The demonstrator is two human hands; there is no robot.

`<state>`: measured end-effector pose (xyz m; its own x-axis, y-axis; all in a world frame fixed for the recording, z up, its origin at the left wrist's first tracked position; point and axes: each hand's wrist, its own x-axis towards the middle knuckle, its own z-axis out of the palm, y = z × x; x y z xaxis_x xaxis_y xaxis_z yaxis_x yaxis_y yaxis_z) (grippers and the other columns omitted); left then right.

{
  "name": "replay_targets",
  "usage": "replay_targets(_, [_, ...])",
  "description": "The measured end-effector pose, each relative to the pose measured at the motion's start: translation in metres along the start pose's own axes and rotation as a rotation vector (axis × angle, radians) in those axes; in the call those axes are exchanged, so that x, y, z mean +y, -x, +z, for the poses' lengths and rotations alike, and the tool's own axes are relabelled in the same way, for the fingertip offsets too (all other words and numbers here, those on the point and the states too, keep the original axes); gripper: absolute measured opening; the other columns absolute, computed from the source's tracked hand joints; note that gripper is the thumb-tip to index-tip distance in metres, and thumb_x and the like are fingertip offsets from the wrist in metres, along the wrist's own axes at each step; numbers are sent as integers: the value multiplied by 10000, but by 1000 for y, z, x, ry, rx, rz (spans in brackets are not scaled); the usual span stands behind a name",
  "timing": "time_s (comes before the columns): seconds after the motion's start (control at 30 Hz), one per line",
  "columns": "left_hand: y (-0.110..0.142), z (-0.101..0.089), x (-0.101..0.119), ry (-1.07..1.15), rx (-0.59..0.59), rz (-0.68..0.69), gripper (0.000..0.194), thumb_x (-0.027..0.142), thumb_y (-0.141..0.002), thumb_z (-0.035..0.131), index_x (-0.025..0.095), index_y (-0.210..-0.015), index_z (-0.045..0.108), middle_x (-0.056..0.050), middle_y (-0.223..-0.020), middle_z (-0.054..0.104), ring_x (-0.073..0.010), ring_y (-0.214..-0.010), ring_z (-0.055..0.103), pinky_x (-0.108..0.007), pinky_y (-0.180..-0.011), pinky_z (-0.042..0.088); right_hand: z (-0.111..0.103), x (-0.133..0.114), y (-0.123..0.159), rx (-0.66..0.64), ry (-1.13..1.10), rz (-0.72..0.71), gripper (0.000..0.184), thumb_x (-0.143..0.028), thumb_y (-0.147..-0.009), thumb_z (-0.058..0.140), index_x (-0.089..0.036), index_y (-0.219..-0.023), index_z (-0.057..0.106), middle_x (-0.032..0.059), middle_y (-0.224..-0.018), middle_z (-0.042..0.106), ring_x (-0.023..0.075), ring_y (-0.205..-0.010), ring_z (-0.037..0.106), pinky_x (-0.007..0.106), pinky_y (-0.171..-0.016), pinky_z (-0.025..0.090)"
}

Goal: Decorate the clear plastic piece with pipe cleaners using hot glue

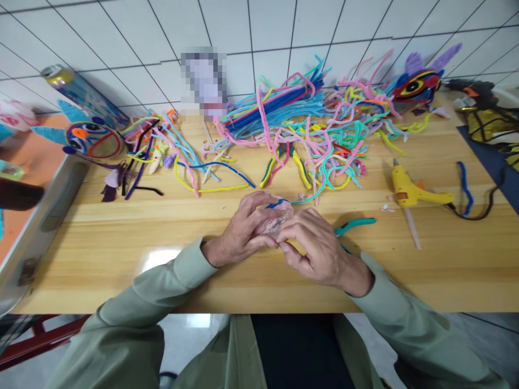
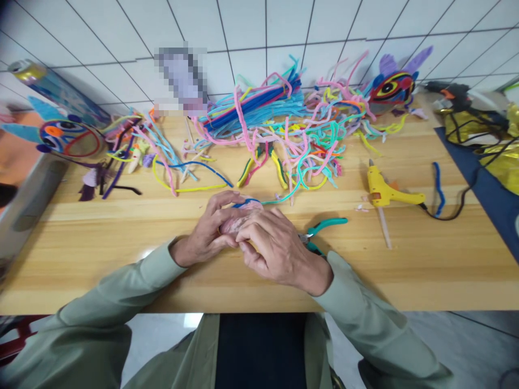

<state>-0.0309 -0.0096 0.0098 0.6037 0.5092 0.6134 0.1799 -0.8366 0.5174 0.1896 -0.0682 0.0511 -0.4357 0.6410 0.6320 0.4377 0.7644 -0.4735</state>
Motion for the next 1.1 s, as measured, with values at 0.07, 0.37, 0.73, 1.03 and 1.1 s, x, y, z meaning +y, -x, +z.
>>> replay_targets(0.07, [1, 1, -1, -2, 8, 10, 637, 680, -1063, 494, 288, -1564, 533, -164, -1452, 623, -303, -1388, 588, -524, -1187, 507, 0, 0, 0, -10, 11, 5, 215, -60, -967, 571, -266, -1022, 543, 15, -900, 724, 219, -883, 678, 388, -806, 480])
replay_targets(0.37, [0, 1, -2, -2, 14, 11, 643, 678, -1049, 532, 290, -1562, 533, -159, -1444, 630, -302, -1373, 600, -519, -1174, 517, 4, 2, 0, -7, 99, 8, 201, -65, -952, 548, -260, -974, 511, 18, -855, 681, 230, -849, 644, 388, -775, 450])
replay_targets(0.73, [-1, -5, 2, 5, -30, -29, 646, 680, -1049, 520, 290, -1564, 526, -168, -1460, 620, -310, -1402, 590, -539, -1191, 507, -1, 0, 1, -29, -1, 24, 104, -155, -1018, 568, -246, -1068, 577, 53, -972, 743, 251, -958, 693, 412, -834, 452])
replay_targets(1.03, [1, -1, -1, 0, -2, 5, 670, 681, -1042, 523, 285, -1582, 527, -166, -1449, 623, -292, -1393, 585, -516, -1193, 502, 1, 0, 1, -37, -8, 10, 217, -55, -949, 561, -258, -1025, 550, 26, -928, 696, 227, -900, 657, 391, -827, 465])
replay_targets(1.1, [1, -1, -1, 1, 2, 7, 676, 686, -1037, 527, 285, -1581, 532, -165, -1450, 625, -293, -1389, 588, -514, -1192, 498, 2, 1, 1, -43, 9, 11, 215, -56, -945, 556, -258, -1020, 549, 22, -915, 681, 230, -889, 645, 391, -825, 465])
